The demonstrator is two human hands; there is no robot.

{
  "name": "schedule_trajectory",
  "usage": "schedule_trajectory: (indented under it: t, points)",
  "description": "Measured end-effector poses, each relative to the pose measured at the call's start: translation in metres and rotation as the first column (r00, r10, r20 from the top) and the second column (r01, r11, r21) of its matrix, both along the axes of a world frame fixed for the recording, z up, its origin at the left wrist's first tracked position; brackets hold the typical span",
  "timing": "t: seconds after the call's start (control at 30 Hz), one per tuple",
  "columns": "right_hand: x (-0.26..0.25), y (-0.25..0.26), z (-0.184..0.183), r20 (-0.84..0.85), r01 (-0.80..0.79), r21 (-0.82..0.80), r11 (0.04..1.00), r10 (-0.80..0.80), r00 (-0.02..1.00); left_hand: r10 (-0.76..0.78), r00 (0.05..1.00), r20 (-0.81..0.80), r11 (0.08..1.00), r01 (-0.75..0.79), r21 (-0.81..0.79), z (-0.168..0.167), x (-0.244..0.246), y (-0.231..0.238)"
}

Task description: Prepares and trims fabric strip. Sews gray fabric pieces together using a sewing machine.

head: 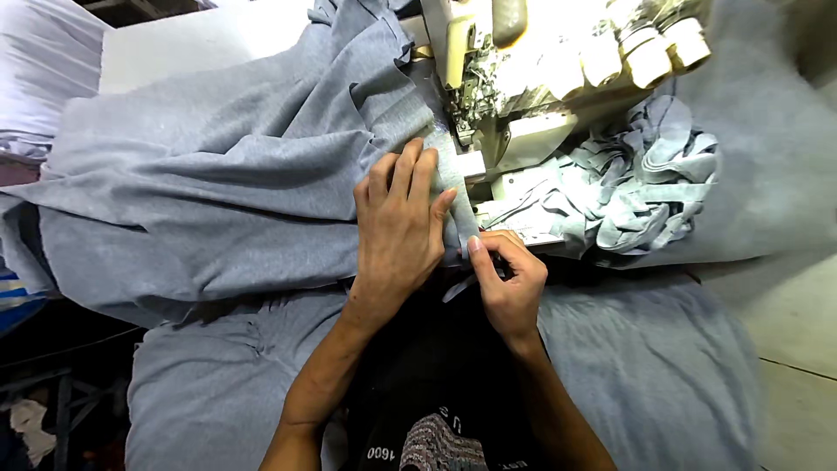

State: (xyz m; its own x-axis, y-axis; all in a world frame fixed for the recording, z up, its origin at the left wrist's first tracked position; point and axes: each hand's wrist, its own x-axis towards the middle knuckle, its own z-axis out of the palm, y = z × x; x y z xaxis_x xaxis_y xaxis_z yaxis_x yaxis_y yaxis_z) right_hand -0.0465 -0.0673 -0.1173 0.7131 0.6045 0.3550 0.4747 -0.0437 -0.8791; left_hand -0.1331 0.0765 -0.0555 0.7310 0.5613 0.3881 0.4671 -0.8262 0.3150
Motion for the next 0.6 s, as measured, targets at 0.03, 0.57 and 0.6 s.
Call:
schedule_trajectory:
  t: [0.03, 0.57, 0.6]
  points:
    - [0.000, 0.000, 0.000, 0.000, -0.001, 0.003, 1.000, 0.001, 1.000, -0.004, 1.000, -0.011, 1.000, 0.004, 0.001, 0.000, 0.000, 0.000]
    - [-0.003, -0.004, 0.005, 0.002, 0.008, 0.037, 0.999, -0.009, 1.000, -0.034, 0.995, -0.097, 0.999, 0.038, 0.032, 0.002, 0.011, 0.000]
    - [-0.004, -0.005, 0.005, 0.005, 0.015, 0.035, 0.999, -0.015, 1.000, -0.037, 0.996, -0.083, 0.999, 0.039, 0.021, 0.001, 0.013, -0.002]
